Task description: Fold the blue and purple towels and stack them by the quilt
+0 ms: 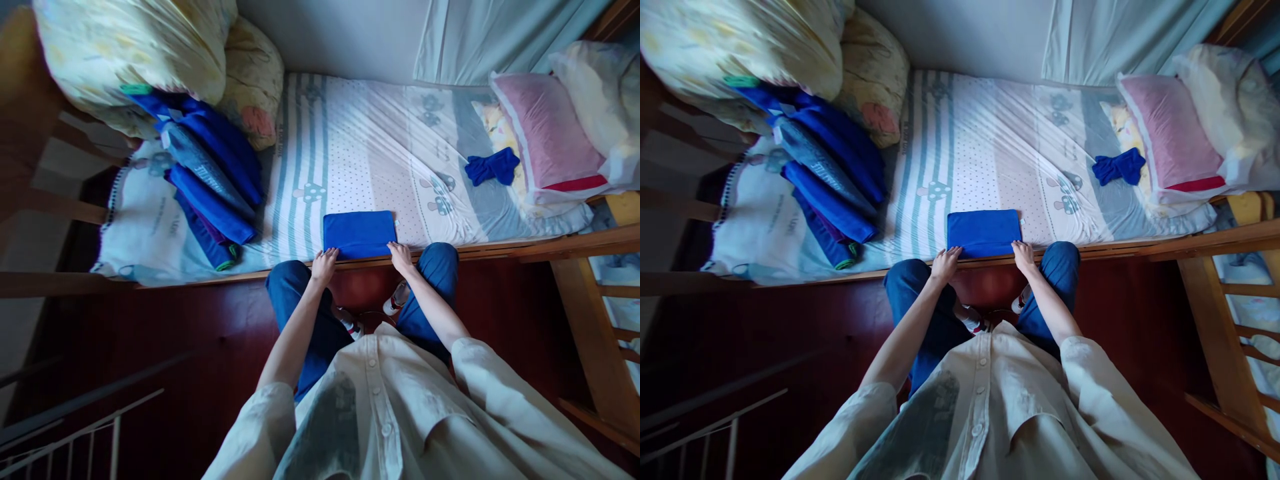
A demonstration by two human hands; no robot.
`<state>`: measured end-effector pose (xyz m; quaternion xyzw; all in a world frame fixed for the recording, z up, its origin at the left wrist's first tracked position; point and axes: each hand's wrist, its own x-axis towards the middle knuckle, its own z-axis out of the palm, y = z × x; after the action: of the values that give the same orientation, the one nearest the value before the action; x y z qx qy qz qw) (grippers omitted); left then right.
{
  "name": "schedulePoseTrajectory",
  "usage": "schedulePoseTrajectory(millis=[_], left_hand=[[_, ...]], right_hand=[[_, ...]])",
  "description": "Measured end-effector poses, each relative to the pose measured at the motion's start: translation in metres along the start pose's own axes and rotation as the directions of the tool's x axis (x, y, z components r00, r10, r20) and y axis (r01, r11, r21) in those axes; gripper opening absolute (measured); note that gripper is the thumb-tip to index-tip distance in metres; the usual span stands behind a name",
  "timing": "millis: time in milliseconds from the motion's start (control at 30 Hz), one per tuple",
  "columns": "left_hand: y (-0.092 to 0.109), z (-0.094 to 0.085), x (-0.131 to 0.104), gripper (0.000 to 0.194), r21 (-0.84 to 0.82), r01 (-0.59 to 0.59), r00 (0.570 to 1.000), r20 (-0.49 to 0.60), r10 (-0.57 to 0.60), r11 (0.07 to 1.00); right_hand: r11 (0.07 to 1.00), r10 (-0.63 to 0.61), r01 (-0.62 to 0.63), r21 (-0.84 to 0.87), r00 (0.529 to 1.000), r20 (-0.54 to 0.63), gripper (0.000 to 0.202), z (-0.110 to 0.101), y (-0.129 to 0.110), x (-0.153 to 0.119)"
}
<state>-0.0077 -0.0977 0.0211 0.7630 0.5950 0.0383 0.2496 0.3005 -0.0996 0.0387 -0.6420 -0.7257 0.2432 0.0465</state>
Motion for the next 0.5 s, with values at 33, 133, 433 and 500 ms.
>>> schedulePoseTrajectory(millis=[33, 133, 433, 500], left_hand=[[0.000, -0.001, 0.000, 0.060, -0.003, 0.008, 1.000, -0.007, -0.008, 1.000], [-0.002, -0.003, 0.001, 0.060, -0.024, 0.055, 0.998, -0.015, -0.056, 0.998], [-0.008, -0.012, 0.011, 0.064, -0.218, 0.173, 0.983, -0.018, -0.181, 0.960], [-0.009, -0.015, 0.014, 0.063, -0.285, 0.203, 0.976, -0.021, -0.217, 0.937]], right_hand=[[1.000, 0.007, -0.007, 0.018, 1.000, -0.001, 0.056, 0.000, 0.000, 0.000], [0.998, 0.050, -0.049, 0.041, 0.999, -0.006, 0.056, -0.002, 0.002, 0.002], [0.986, 0.108, -0.104, 0.128, 0.994, -0.025, 0.053, -0.004, 0.016, 0.013], [0.962, 0.148, -0.135, 0.236, 0.988, -0.038, 0.050, -0.005, 0.018, 0.017]])
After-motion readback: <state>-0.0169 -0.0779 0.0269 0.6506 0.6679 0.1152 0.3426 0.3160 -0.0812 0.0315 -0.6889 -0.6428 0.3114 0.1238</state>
